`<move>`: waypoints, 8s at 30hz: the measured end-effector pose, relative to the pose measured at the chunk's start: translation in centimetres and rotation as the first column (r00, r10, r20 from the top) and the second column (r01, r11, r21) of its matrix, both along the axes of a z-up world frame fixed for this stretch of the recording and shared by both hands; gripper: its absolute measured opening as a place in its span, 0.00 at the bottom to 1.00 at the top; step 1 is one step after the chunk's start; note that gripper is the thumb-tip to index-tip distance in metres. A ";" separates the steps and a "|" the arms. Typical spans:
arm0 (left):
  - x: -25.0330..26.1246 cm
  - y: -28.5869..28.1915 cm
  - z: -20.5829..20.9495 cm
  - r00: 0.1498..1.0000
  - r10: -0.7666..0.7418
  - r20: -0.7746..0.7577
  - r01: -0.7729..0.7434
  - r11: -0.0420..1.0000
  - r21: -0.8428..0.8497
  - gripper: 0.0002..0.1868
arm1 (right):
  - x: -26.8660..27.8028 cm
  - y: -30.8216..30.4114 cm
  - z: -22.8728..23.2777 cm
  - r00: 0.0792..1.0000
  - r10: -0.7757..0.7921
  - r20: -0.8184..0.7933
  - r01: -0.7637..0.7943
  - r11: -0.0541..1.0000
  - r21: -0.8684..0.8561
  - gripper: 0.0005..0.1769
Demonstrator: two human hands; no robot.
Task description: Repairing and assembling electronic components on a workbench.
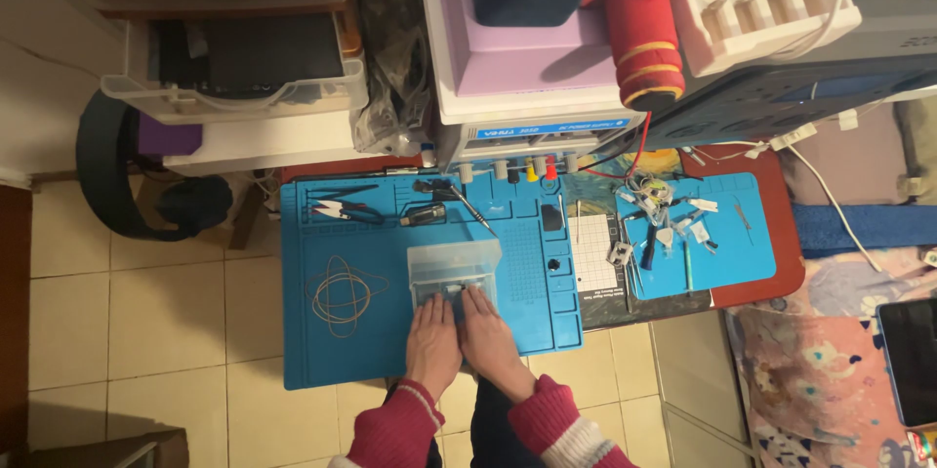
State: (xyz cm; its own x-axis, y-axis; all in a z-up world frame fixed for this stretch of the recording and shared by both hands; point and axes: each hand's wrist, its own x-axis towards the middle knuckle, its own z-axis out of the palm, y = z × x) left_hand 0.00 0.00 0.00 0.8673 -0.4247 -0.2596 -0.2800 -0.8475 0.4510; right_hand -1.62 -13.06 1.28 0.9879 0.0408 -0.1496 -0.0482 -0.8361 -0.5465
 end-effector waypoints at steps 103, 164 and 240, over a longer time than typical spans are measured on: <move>-2.6 -14.3 9.0 0.964 0.101 -0.245 -0.153 0.968 -0.200 0.07 | 2.4 -29.2 2.8 0.953 -0.188 0.236 0.168 0.981 0.099 0.17; -3.5 -14.6 6.7 0.934 0.291 -0.208 -0.325 0.934 -0.149 0.08 | 3.0 -20.2 -0.7 0.868 -0.389 -0.310 0.497 0.654 0.571 0.07; -2.1 -17.8 3.5 0.650 0.217 -0.728 -0.747 0.355 -0.561 0.12 | -1.0 -20.4 5.3 0.904 -0.219 -0.368 0.418 0.273 0.866 0.09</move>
State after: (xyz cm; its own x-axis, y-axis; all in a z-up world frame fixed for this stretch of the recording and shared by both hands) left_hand -2.13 -17.78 3.49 0.8457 -0.1989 -0.4953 0.5132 0.0481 0.8569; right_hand -2.67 -33.46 6.62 0.9233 -0.0648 -0.3785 -0.3448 0.2940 -0.8914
